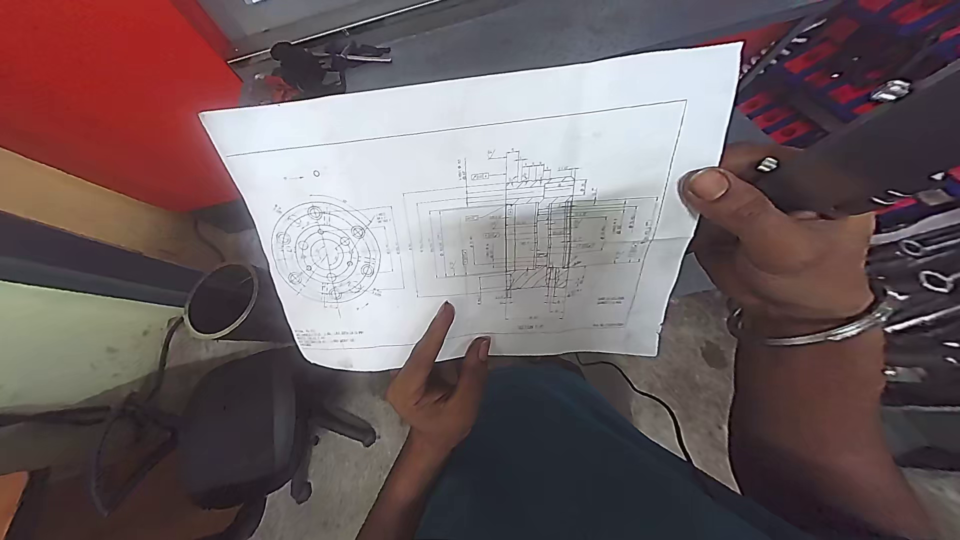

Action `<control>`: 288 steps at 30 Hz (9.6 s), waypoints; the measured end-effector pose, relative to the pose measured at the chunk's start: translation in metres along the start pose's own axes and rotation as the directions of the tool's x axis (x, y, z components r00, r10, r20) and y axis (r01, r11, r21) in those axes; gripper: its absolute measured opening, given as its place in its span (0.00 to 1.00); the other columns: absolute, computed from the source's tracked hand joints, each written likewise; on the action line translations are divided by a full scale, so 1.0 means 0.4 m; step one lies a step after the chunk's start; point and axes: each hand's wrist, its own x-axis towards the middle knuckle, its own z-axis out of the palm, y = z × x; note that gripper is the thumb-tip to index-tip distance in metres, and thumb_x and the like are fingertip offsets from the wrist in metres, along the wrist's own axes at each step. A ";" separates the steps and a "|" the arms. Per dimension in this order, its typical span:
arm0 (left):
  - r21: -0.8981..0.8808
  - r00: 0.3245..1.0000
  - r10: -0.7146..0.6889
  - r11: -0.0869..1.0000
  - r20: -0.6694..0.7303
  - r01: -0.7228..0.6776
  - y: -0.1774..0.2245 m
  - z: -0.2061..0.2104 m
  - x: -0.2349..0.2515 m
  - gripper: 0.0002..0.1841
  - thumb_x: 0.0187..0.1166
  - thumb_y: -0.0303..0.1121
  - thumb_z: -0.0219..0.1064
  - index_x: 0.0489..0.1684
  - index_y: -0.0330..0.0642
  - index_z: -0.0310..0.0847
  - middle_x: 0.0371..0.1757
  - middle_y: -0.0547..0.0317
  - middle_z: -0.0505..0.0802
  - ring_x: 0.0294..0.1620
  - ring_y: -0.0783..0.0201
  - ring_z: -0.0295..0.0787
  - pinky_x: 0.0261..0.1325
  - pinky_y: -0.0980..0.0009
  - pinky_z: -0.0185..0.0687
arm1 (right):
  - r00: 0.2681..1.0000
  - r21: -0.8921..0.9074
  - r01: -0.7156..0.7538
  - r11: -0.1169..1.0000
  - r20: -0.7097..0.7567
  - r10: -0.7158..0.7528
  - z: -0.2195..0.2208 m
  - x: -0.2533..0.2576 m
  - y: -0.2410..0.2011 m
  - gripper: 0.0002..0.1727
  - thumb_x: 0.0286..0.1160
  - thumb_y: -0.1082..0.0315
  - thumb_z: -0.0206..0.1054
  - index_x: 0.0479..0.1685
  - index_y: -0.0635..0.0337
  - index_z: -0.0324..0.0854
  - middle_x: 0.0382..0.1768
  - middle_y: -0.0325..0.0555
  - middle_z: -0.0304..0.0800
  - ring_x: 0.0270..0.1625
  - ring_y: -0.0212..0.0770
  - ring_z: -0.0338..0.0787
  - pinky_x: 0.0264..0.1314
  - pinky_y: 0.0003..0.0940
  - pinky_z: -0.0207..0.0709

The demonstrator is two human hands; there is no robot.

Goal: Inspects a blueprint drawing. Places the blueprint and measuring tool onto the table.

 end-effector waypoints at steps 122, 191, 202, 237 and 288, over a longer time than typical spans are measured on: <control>-0.007 1.000 -0.007 1.000 0.005 0.007 -0.022 -0.002 0.018 0.29 0.76 0.24 0.74 0.79 0.49 0.79 0.72 0.67 0.90 0.65 0.70 0.91 0.67 0.72 0.89 | 1.000 -0.031 0.024 0.999 0.005 -0.024 0.006 0.016 0.008 0.02 0.78 0.61 0.73 0.39 0.43 0.86 0.32 0.21 0.90 0.32 0.20 0.88 0.39 0.17 0.86; 0.010 1.000 -0.011 1.000 0.015 0.010 -0.014 0.005 0.021 0.28 0.75 0.24 0.75 0.78 0.48 0.80 0.71 0.67 0.90 0.63 0.71 0.91 0.67 0.72 0.89 | 1.000 0.005 0.009 1.000 -0.014 -0.009 -0.004 0.014 0.009 0.01 0.77 0.62 0.74 0.39 0.42 0.87 0.33 0.21 0.91 0.33 0.20 0.89 0.41 0.18 0.87; 0.025 1.000 -0.003 1.000 0.020 0.003 -0.016 0.007 0.020 0.28 0.75 0.25 0.75 0.78 0.49 0.80 0.72 0.68 0.90 0.65 0.71 0.90 0.68 0.72 0.88 | 1.000 -0.002 0.015 1.000 -0.019 -0.015 -0.006 0.010 0.012 0.03 0.76 0.62 0.74 0.38 0.41 0.86 0.32 0.20 0.90 0.32 0.19 0.88 0.39 0.17 0.86; 0.026 1.000 -0.007 1.000 0.009 0.007 -0.015 0.003 0.014 0.28 0.76 0.25 0.74 0.78 0.49 0.80 0.71 0.69 0.90 0.64 0.72 0.91 0.67 0.73 0.89 | 0.999 -0.010 0.035 0.999 0.000 -0.035 -0.002 0.012 0.006 0.03 0.76 0.63 0.74 0.38 0.42 0.86 0.32 0.20 0.89 0.31 0.19 0.87 0.38 0.16 0.85; 0.459 0.800 -0.506 0.823 0.324 0.335 -0.491 0.689 0.041 0.27 0.72 0.27 0.75 0.75 0.41 0.82 0.62 0.57 0.95 0.33 0.72 0.94 0.38 0.71 0.93 | 0.455 -0.185 -0.890 0.416 -0.347 0.820 -0.793 -0.424 0.519 0.20 0.80 0.50 0.70 0.40 0.60 0.92 0.32 0.44 0.93 0.33 0.37 0.87 0.42 0.46 0.80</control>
